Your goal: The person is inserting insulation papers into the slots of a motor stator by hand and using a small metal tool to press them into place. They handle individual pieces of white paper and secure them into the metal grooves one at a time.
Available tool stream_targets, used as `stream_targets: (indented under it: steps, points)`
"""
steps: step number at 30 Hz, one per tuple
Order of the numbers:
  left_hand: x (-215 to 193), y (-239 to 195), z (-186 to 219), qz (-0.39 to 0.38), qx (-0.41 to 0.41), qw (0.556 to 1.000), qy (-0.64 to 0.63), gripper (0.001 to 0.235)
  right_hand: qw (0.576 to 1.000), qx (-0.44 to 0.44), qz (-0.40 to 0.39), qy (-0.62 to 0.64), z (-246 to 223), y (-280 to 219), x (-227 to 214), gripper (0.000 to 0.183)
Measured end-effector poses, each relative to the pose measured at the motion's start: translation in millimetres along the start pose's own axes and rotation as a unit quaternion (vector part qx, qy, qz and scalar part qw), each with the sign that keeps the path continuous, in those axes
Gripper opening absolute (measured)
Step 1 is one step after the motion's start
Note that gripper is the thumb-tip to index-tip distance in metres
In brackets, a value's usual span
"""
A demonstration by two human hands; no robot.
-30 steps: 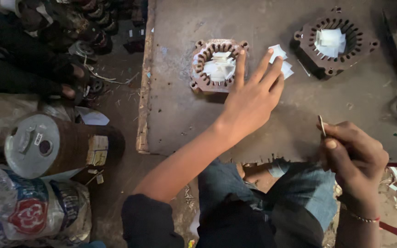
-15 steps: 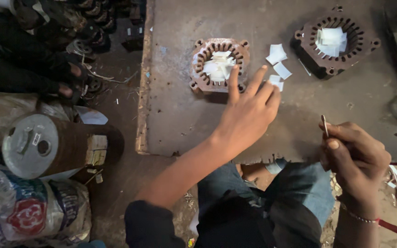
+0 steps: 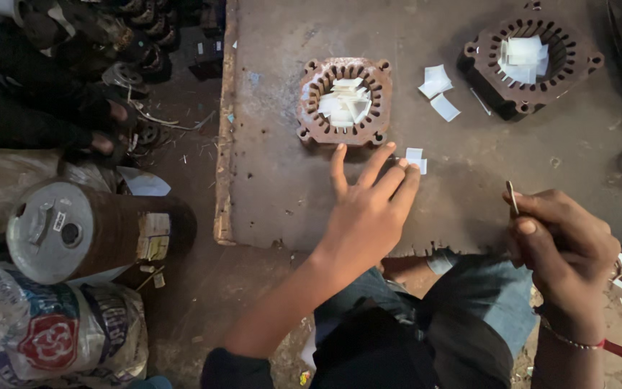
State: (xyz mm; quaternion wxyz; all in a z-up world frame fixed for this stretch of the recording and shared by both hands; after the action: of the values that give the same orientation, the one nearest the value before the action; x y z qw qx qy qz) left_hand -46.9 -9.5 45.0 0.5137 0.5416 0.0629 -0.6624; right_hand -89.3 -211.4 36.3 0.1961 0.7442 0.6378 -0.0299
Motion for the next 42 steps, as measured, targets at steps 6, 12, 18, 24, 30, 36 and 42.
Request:
stream_targets:
  steps: [6,12,18,24,30,36,42]
  points:
    - [20.9,24.9,6.1,-0.043,0.039,0.997,0.046,0.039,1.000,-0.002,0.014,-0.006,-6.6,0.2,1.5,0.019]
    - [41.3,44.3,11.5,-0.081,0.057,0.992,0.072,0.053,1.000,0.012,0.025,-0.009,-6.2,0.9,1.2,0.019]
    - [34.8,35.6,11.2,-0.060,0.050,0.997,0.002,0.054,1.000,-0.010,0.013,-0.020,-4.9,-4.9,1.6,0.014]
    - [34.6,34.9,13.0,-0.066,0.066,0.995,-0.020,0.051,0.999,-0.010,0.012,-0.034,-1.6,-3.1,0.8,0.015]
    - [35.0,33.0,19.8,-0.063,0.101,0.993,-0.011,0.048,0.999,-0.001,0.019,-0.040,-4.8,-2.6,0.6,0.015]
    - [36.9,32.3,19.0,-0.061,0.098,0.993,-0.022,0.047,0.998,-0.018,0.021,-0.049,-11.7,-1.2,3.7,0.014]
    - [34.6,33.6,16.1,-0.061,0.082,0.994,-0.042,0.046,0.999,0.016,0.030,-0.043,-8.4,-0.1,2.8,0.018]
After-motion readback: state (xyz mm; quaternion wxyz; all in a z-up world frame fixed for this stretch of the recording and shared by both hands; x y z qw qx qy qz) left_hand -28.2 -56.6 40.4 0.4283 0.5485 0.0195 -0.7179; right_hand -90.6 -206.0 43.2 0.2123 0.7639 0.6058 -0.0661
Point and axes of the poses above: each hand's wrist, its own y-axis towards the middle knuckle, its own x-axis out of the palm, z = x × y, the point moved 10 cm from there along y, towards the middle knuckle, and after that the axes turned 9 degrees about -y, right-handed, at the moved point
